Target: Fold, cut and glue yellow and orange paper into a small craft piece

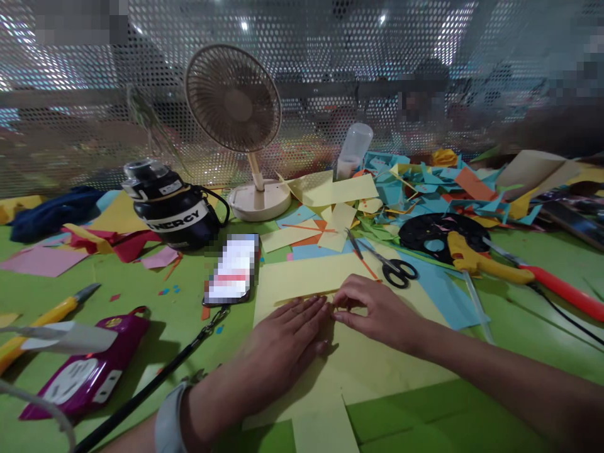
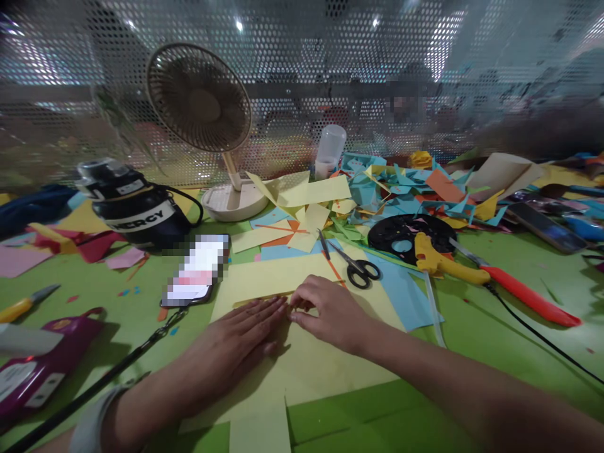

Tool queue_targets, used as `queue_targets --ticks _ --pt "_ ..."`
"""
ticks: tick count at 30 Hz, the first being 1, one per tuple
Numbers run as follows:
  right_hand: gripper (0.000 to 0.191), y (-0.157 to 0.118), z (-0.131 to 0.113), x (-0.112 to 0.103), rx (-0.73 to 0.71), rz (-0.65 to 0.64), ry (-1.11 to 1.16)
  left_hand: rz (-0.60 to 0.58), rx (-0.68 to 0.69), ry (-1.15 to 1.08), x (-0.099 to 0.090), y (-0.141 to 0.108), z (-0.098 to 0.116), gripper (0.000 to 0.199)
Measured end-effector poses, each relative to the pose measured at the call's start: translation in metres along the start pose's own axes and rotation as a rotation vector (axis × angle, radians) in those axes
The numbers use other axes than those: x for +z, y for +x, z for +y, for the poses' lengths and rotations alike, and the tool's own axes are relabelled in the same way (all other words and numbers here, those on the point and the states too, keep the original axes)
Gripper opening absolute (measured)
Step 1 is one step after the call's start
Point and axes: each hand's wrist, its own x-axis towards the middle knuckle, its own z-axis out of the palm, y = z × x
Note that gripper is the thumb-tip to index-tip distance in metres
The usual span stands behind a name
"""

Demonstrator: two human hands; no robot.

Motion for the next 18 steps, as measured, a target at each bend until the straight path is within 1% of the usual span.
queue_targets --ticks 9,18 --pt "0.007 0.0001 -0.0005 -0.0018 -0.002 -0.004 0.010 -0.005 -0.027 -0.047 -0.0058 0.0019 0.0035 0.044" --pt "0.006 0.0014 -0.0006 -0.0012 0.004 -0.013 0.024 0.011 -0.017 -0.029 -0.0044 0.0017 0.0023 0.044"
